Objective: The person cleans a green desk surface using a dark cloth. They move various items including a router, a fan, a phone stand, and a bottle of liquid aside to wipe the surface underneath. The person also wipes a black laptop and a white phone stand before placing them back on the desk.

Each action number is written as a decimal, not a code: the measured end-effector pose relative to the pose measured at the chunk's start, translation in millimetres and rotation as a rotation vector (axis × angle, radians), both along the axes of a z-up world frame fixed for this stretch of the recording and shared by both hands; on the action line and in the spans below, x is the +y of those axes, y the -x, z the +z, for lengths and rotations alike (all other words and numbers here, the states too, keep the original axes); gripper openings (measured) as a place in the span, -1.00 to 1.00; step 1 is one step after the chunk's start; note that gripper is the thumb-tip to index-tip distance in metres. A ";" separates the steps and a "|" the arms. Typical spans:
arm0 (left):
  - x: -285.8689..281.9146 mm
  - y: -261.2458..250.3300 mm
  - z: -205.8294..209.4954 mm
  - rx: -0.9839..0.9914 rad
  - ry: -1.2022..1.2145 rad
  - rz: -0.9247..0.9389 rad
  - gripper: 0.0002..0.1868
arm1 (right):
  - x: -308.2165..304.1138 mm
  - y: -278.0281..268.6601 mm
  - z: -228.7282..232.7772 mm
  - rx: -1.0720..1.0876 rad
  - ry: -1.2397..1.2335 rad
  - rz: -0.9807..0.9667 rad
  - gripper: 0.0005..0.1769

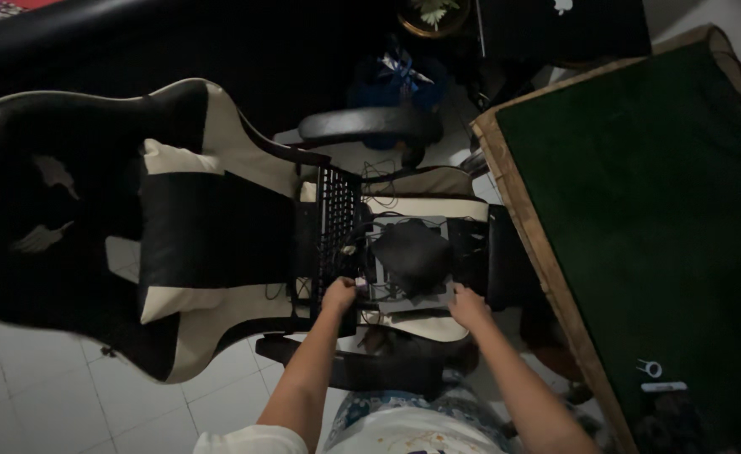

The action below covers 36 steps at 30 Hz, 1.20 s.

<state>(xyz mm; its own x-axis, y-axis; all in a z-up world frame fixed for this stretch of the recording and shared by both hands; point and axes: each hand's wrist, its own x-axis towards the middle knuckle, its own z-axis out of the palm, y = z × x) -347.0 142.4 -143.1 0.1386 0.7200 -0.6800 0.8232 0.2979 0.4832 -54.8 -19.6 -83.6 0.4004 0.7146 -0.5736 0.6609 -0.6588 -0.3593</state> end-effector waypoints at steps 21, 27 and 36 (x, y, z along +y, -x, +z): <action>-42.7 -89.4 -49.5 0.214 -0.154 -0.117 -0.14 | -28.9 -20.3 -92.6 0.270 0.039 -0.193 -0.57; -55.0 -139.5 -2.1 0.221 -0.532 -0.374 -0.06 | 8.5 -49.1 -120.3 0.281 0.278 -0.095 -0.24; -23.3 -163.3 -59.0 0.252 -0.714 -0.787 -0.14 | 33.0 -62.9 -149.1 0.488 0.271 -0.101 0.01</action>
<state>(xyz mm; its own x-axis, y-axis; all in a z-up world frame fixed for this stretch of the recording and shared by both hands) -183.7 119.1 -202.1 0.6483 0.7306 -0.2144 0.7601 -0.6374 0.1263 8.2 13.4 -232.7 0.1012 0.4879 -0.8670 0.3897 -0.8213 -0.4167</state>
